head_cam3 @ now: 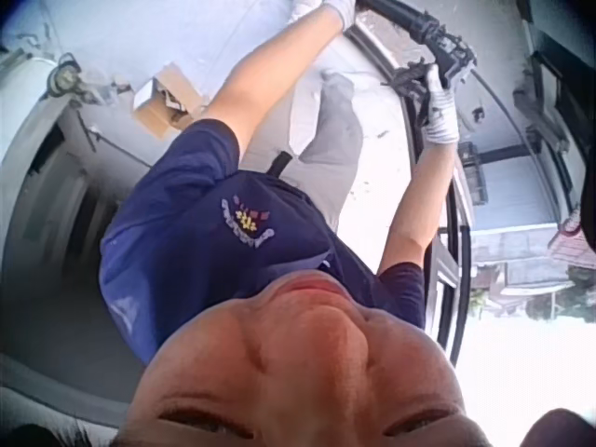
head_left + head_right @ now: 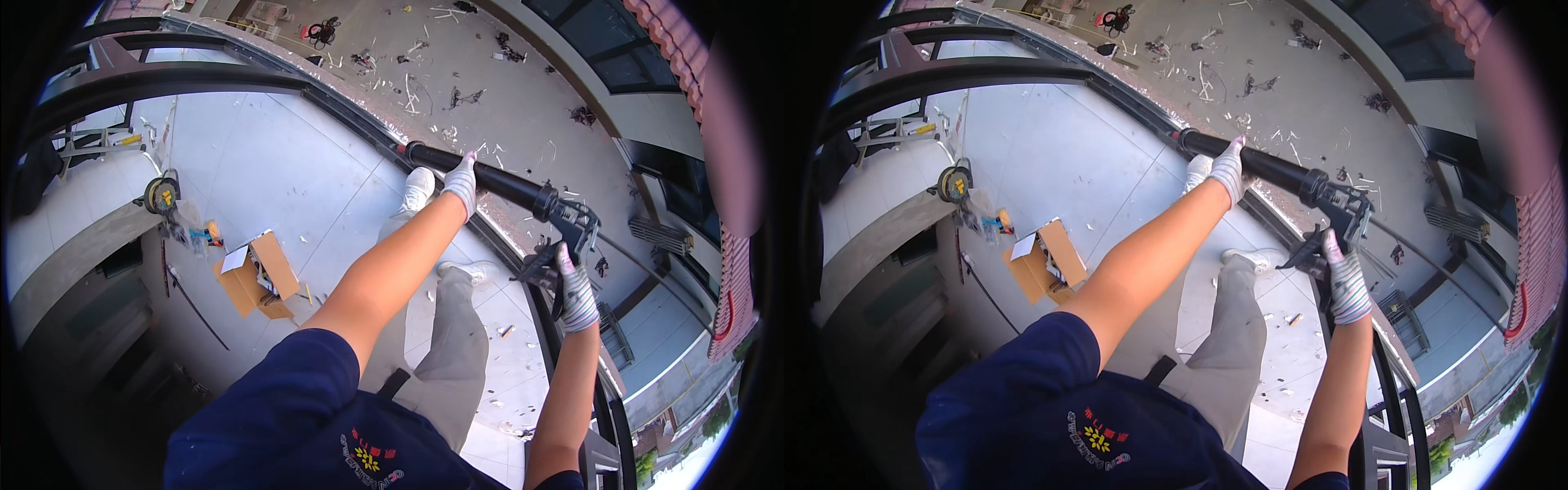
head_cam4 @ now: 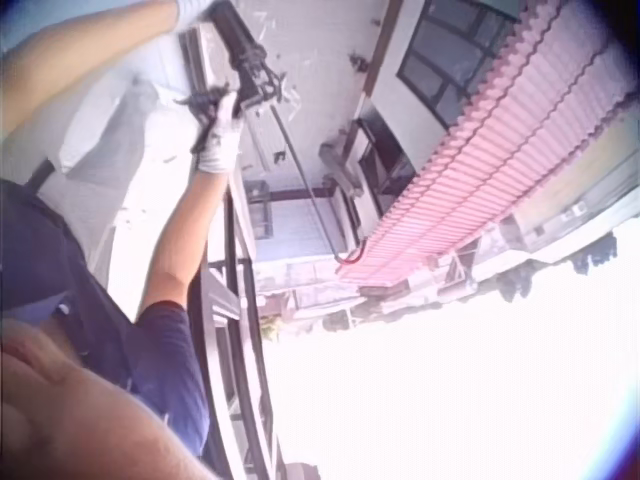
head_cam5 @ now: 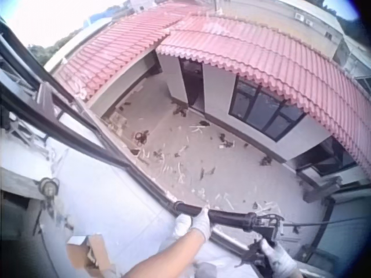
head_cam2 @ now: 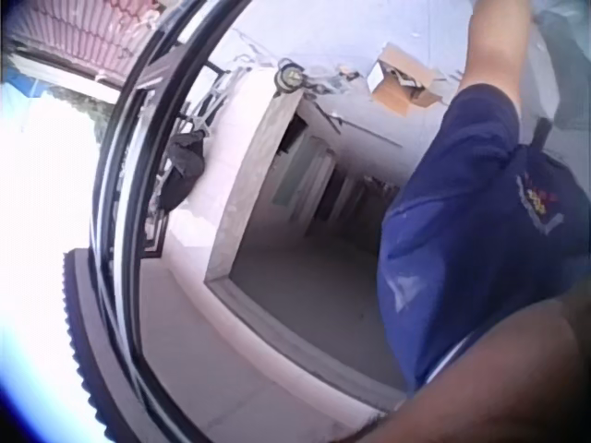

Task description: The person uses a caulking gun to apply sealant along the upper frame of a large glass window or door. They move along the frame, applying a continuous bead of sealant while another person works nearby on the floor.

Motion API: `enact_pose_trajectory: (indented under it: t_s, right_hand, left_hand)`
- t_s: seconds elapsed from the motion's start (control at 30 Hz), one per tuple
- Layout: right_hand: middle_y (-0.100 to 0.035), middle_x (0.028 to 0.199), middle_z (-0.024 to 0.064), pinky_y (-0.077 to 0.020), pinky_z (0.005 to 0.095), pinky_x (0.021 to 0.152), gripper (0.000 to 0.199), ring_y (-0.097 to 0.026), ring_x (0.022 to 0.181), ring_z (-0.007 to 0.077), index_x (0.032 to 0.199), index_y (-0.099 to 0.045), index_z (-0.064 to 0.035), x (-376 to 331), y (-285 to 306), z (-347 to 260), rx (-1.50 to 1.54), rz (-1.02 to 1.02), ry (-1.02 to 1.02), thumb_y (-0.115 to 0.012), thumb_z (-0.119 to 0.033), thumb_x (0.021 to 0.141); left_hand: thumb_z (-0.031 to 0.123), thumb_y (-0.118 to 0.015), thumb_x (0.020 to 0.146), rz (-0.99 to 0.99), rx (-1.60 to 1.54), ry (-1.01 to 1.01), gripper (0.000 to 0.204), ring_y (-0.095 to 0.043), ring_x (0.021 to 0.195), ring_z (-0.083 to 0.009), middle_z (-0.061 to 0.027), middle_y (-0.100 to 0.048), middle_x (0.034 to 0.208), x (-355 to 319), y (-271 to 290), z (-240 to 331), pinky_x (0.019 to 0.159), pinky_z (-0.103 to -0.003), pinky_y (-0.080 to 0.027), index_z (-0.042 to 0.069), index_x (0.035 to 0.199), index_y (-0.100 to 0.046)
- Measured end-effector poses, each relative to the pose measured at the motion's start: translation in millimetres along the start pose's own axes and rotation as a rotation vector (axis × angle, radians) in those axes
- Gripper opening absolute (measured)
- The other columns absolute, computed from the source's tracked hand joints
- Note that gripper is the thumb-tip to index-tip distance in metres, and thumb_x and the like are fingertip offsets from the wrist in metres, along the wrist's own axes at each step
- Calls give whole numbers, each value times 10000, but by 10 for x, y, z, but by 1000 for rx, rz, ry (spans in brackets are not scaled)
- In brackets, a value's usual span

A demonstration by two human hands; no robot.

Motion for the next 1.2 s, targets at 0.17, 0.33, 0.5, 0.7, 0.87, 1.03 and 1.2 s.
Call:
enact_pose_trajectory:
  t_s: [0.17,0.33,0.5,0.7,0.87,1.03,1.2]
  right_hand:
    - [-692,1005,170,-612,414,781,526,-714,890,287,1172,-578,-13,1195,-114,-230,-56,-56,2,-618,-483,940]
    - [-684,1015,194,-597,428,840,586,-711,891,290,1106,-596,-9,2171,-296,-244,-79,-93,-64,-608,-563,916]
    - [-693,965,217,-616,420,808,689,-728,845,280,1095,-598,29,2824,-405,-183,-123,-94,-90,-646,-618,862]
    - [-703,990,203,-599,433,835,628,-723,901,304,1082,-617,7,3145,-527,-160,-160,-97,-124,-600,-596,906]
    - [-683,1011,222,-597,483,855,593,-714,920,322,1061,-604,16,3295,-605,-247,-117,-115,-134,-638,-553,900]
    - [-676,1020,226,-587,484,875,612,-704,939,332,1074,-604,23,3360,-657,-343,-149,-138,-116,-639,-562,897]
    - [-677,922,188,-615,430,770,627,-711,817,294,1041,-610,10,3406,-730,-476,-269,-125,-86,-656,-592,872]
  left_hand:
    - [420,-769,829,-65,-40,-23,603,-651,914,-300,-122,-599,1099,907,-420,496,781,-513,-594,101,1253,-483]
    - [422,-674,905,-84,-133,-53,459,-641,1031,-298,-120,-608,1160,1655,-558,868,877,-523,-564,117,1212,-522]
    - [366,-677,910,-138,-159,-96,489,-615,1092,-357,-170,-578,1210,2061,-553,1148,919,-525,-562,59,1240,-488]
    - [343,-687,906,-131,-200,-107,554,-614,1102,-374,-185,-562,1238,2269,-537,1320,947,-529,-550,38,1296,-437]
    - [320,-693,906,-170,-258,-96,563,-594,1134,-387,-194,-542,1276,2384,-555,1410,974,-536,-542,30,1308,-427]
    - [312,-698,905,-214,-296,-104,574,-573,1168,-393,-197,-524,1303,2385,-607,1477,988,-543,-532,42,1328,-421]
    - [316,-694,910,-216,-316,-92,583,-563,1183,-396,-197,-518,1314,2442,-610,1552,994,-545,-527,61,1352,-414]
Point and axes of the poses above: each hand's wrist, its own x-axis towards the middle knuckle, its own y-axis out of the back of the hand, z = x × y, the point moved 8 cm from there along x, towards the middle knuckle
